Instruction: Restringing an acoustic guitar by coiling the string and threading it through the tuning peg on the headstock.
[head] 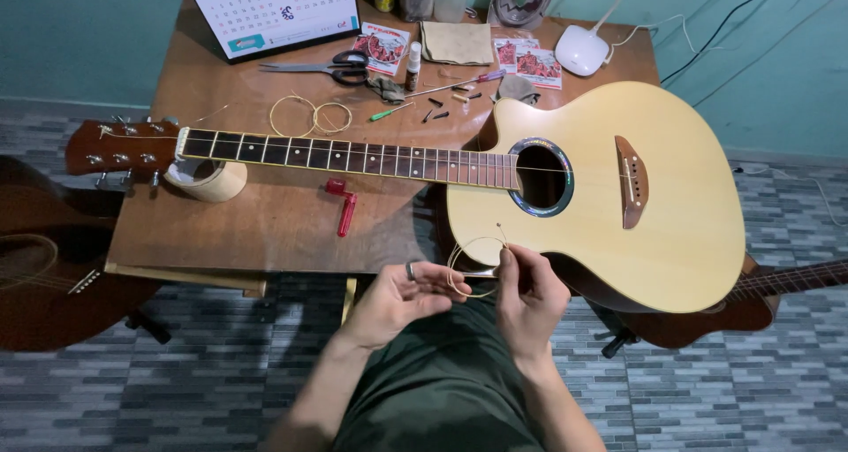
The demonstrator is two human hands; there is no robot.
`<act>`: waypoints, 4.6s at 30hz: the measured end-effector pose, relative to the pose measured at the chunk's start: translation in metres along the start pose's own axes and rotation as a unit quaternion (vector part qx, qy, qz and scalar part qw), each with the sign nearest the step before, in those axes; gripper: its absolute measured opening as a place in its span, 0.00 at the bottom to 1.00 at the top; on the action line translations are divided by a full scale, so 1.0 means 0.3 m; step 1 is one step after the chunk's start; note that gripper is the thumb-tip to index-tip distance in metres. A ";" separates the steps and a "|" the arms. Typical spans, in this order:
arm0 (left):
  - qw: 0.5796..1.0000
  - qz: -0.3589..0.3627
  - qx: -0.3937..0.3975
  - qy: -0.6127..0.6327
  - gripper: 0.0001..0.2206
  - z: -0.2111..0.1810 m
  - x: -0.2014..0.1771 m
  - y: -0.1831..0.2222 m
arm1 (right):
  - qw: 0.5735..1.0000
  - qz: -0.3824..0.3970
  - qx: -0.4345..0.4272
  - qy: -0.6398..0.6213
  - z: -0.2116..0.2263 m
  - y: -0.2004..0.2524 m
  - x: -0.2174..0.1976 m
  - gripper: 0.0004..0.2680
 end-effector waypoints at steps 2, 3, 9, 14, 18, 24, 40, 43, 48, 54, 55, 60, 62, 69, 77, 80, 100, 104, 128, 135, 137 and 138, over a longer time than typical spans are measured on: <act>0.999 -0.032 0.015 -0.010 0.12 -0.006 0.009 -0.015 | 1.000 0.002 -0.001 -0.002 0.016 0.005 0.006 0.03; 0.997 -0.063 0.028 -0.019 0.07 -0.007 0.012 -0.021 | 1.000 0.002 0.000 -0.002 0.023 0.009 0.004 0.03; 0.973 -0.030 -0.020 0.226 0.12 0.114 -0.062 -0.032 | 0.942 0.146 0.232 -0.194 -0.037 0.041 0.020 0.04; 0.985 -0.081 -0.008 0.151 0.11 0.122 -0.125 -0.031 | 0.954 0.099 0.223 -0.176 -0.059 0.058 0.033 0.03; 0.994 -0.089 0.020 0.053 0.16 0.015 -0.126 -0.008 | 0.969 0.077 0.199 -0.122 -0.040 0.058 0.038 0.02; 0.971 -0.209 0.005 -0.115 0.09 0.011 -0.246 0.041 | 0.960 0.164 0.195 -0.114 -0.124 0.097 0.177 0.04; 0.828 -0.558 -0.009 -0.048 0.23 -0.116 -0.941 -0.191 | 0.874 0.417 0.245 -0.047 -0.188 0.320 0.356 0.04; 0.825 -0.542 -0.063 -0.149 0.20 -0.169 -0.857 -0.200 | 0.883 0.403 0.236 -0.042 -0.178 0.301 0.333 0.04; 0.674 -0.393 -0.189 -0.596 0.13 -0.392 -0.565 -0.050 | 0.887 0.403 0.217 -0.063 -0.186 0.289 0.289 0.03; 0.756 -0.404 -0.038 -0.513 0.11 -0.171 -0.737 0.121 | 0.982 0.134 -0.055 0.123 -0.186 -0.008 -0.021 0.04; 0.758 -0.403 -0.040 -0.512 0.11 -0.105 -0.792 0.123 | 0.981 0.134 -0.054 0.126 -0.258 -0.072 -0.058 0.04; 0.828 -0.383 0.130 -0.388 0.04 -0.003 -0.916 0.184 | 0.855 0.101 -0.190 0.471 -0.547 -0.321 -0.073 0.19; 0.782 -0.419 0.143 -0.439 0.05 -0.109 -0.919 0.236 | 0.887 0.151 -0.189 0.394 -0.526 -0.347 -0.058 0.14; 0.674 -0.585 0.136 -0.430 0.05 -0.473 -0.999 0.396 | 0.847 0.312 -0.126 0.412 -0.606 -0.427 0.090 0.08; 0.598 -0.561 0.202 -0.535 0.08 -0.765 -1.118 0.259 | 0.742 0.372 -0.026 0.557 -0.424 -0.444 0.196 0.13; 0.596 -0.530 0.162 -0.581 0.11 -0.847 -1.178 0.147 | 0.792 0.349 -0.034 0.500 -0.465 -0.447 0.163 0.12; 0.581 -0.493 0.015 -0.648 0.22 -0.850 -1.340 0.072 | 0.704 0.708 0.045 -0.025 0.061 -0.034 0.239 0.09; 0.623 -0.457 -0.056 -0.633 0.08 -0.890 -1.325 0.045 | 0.609 0.773 -0.083 -0.158 0.212 -0.016 0.258 0.10; 0.642 -0.371 -0.025 -0.670 0.08 -0.906 -1.263 0.047 | 0.655 0.752 0.020 -0.067 0.115 0.090 0.281 0.10; 0.586 -0.530 -0.078 -0.608 0.19 -0.889 -1.429 0.046 | 0.670 0.740 0.029 -0.059 0.091 0.082 0.275 0.10; 0.606 -0.523 -0.084 -0.593 0.12 -0.909 -1.371 0.062 | 0.688 0.724 0.036 -0.037 0.066 0.084 0.281 0.09; 0.624 -0.518 -0.089 -0.578 0.11 -0.917 -1.344 0.073 | 0.704 0.708 0.043 -0.016 0.053 0.082 0.284 0.09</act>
Point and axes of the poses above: each hand's wrist, its own y-axis away from the middle knuckle, its own x-axis out of the palm, z = x × y, the point moved 4 cm from there along -y, towards the middle knuckle, and after that the axes turned 6 degrees about x, right-handed, at the moved point
